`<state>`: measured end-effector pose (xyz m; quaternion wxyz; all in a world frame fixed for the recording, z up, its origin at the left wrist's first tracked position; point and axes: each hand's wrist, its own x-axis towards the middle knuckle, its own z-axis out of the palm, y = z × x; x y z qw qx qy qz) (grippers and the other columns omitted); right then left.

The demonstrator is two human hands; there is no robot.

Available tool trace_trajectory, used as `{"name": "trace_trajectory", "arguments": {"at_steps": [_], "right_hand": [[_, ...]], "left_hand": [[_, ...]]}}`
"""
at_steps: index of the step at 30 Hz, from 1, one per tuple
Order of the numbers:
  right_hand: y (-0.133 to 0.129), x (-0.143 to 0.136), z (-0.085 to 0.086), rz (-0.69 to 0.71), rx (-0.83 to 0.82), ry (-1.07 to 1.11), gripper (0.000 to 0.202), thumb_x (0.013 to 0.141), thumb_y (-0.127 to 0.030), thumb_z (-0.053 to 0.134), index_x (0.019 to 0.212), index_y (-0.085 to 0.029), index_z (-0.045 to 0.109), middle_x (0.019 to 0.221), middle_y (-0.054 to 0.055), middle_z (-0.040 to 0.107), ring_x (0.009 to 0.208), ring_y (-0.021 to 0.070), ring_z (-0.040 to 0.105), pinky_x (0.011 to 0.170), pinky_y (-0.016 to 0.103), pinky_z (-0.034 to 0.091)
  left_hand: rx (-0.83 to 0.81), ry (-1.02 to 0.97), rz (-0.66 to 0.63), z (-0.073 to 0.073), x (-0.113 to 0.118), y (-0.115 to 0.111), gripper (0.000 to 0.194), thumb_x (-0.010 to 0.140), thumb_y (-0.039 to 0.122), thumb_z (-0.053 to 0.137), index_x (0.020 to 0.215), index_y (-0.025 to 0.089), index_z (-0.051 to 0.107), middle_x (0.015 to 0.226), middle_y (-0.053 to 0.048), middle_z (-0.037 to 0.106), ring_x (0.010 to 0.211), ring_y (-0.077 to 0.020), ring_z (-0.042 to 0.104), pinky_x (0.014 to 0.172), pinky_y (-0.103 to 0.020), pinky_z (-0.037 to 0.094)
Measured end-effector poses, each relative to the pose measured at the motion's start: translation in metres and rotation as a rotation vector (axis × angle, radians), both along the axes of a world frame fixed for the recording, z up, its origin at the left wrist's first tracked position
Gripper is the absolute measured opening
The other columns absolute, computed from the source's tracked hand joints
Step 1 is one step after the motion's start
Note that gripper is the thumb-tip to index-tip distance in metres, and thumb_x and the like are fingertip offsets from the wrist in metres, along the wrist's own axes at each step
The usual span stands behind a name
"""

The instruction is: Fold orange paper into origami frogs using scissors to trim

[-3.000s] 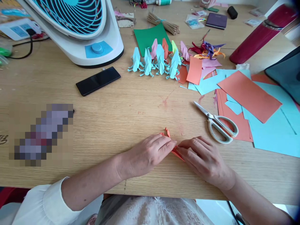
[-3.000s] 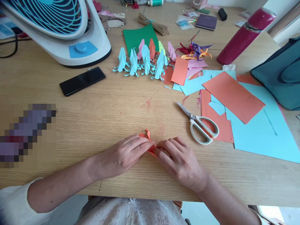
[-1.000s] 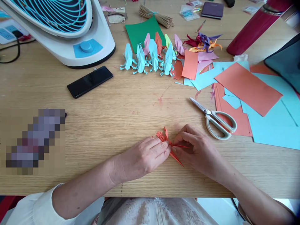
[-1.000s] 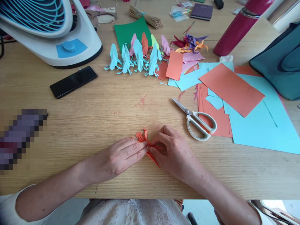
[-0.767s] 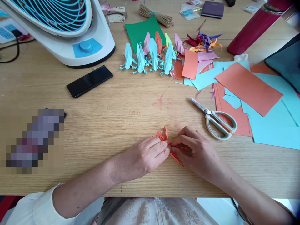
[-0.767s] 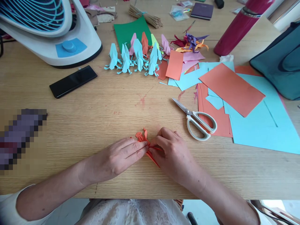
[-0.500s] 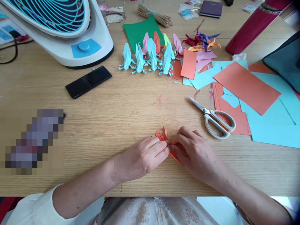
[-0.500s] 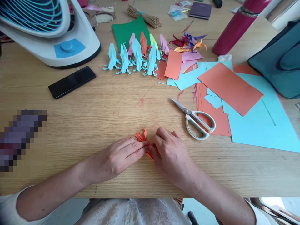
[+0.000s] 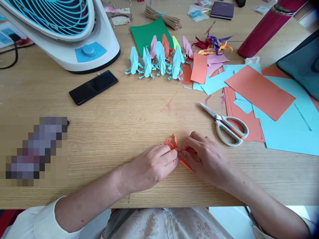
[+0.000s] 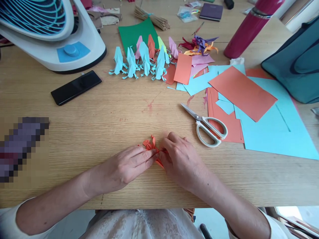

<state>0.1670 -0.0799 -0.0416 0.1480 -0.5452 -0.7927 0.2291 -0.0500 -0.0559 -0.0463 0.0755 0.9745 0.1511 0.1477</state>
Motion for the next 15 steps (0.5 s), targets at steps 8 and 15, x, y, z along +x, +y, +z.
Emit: {"name": "trace_trajectory", "arguments": {"at_steps": [8, 15], "right_hand": [[0.0031, 0.0015, -0.0017, -0.041, -0.03, 0.019, 0.019, 0.077, -0.005, 0.059, 0.074, -0.02, 0.048, 0.072, -0.002, 0.053, 0.062, 0.0121, 0.046, 0.058, 0.027, 0.031], [0.0042, 0.0074, 0.0044, -0.009, -0.056, 0.052, 0.015, 0.082, -0.006, 0.055, 0.076, -0.02, 0.055, 0.078, 0.0, 0.053, 0.059, 0.0106, 0.046, 0.054, 0.025, 0.034]], "left_hand": [[0.027, 0.04, 0.019, 0.0008, 0.0008, -0.0025, 0.027, 0.099, 0.006, 0.041, 0.113, 0.011, 0.064, 0.104, -0.009, 0.067, 0.103, -0.0199, 0.063, 0.094, -0.035, 0.056], [0.04, 0.089, 0.014, 0.002, 0.0037, -0.0034, 0.026, 0.098, 0.004, 0.043, 0.111, 0.011, 0.063, 0.103, -0.009, 0.066, 0.099, -0.0207, 0.062, 0.091, -0.037, 0.056]]}}
